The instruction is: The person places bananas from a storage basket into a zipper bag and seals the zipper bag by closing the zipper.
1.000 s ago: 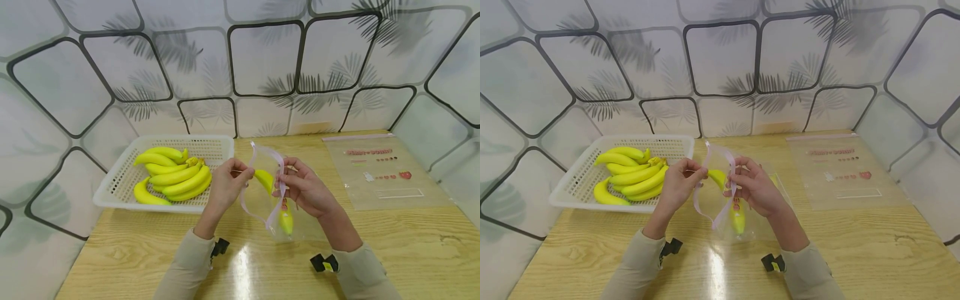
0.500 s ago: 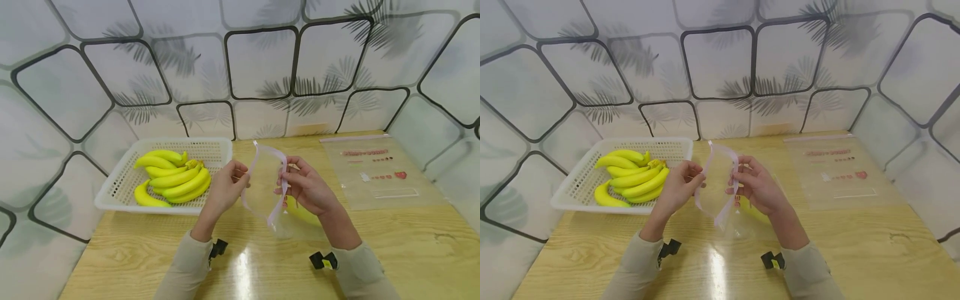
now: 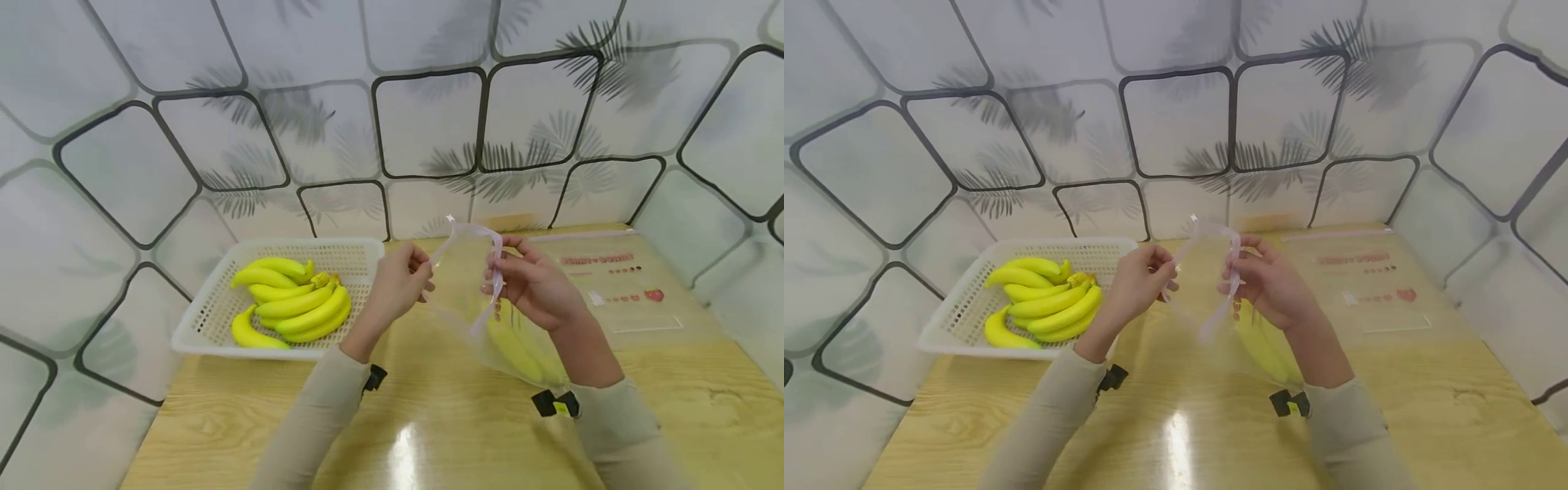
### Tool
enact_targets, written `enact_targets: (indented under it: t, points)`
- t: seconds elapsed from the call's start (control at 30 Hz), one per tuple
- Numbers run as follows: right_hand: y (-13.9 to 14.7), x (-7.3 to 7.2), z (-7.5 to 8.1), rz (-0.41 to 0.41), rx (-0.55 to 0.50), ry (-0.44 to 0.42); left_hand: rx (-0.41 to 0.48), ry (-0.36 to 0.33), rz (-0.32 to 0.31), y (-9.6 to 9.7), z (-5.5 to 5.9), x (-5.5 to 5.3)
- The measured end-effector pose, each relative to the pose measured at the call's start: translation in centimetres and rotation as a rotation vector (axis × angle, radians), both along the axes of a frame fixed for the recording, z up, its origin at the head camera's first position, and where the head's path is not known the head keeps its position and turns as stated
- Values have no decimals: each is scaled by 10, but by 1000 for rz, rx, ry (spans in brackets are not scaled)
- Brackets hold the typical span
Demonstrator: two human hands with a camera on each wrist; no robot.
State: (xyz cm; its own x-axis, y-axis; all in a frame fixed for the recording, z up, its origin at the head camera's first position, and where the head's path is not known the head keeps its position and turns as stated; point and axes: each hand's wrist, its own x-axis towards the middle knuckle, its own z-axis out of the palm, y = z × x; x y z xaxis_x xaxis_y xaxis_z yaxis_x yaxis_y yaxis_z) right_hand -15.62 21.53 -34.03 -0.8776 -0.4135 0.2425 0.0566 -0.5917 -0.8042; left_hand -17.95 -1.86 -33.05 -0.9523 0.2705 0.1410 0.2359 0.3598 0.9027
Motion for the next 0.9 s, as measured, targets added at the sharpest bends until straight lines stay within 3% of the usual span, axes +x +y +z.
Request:
enact_targets:
  t: [0.13,0.3,0.4,0.47,0.57,0.7,0.9]
  points:
    - [17,-6,19,-23,-22,2,4,-10,-15,13,13,-12]
    - [34,-7,46,-40,-67,21,44,1,10,25,26,-21]
    - [39,-10,57,-55,-54,49,86,23,19,35,24,-25]
    - [41,-14,59,-68,-33,59,86,47,23,40,17,-27]
    - [38,-20,50,-89,13,36,39,81,18,43,1,-27]
    - [30,-22,25,-104,40,-29,-33,64,12,40,-18,-22]
    - [14,-19,-3,-76,-7,-78,-14,36,19,24,-28,-8]
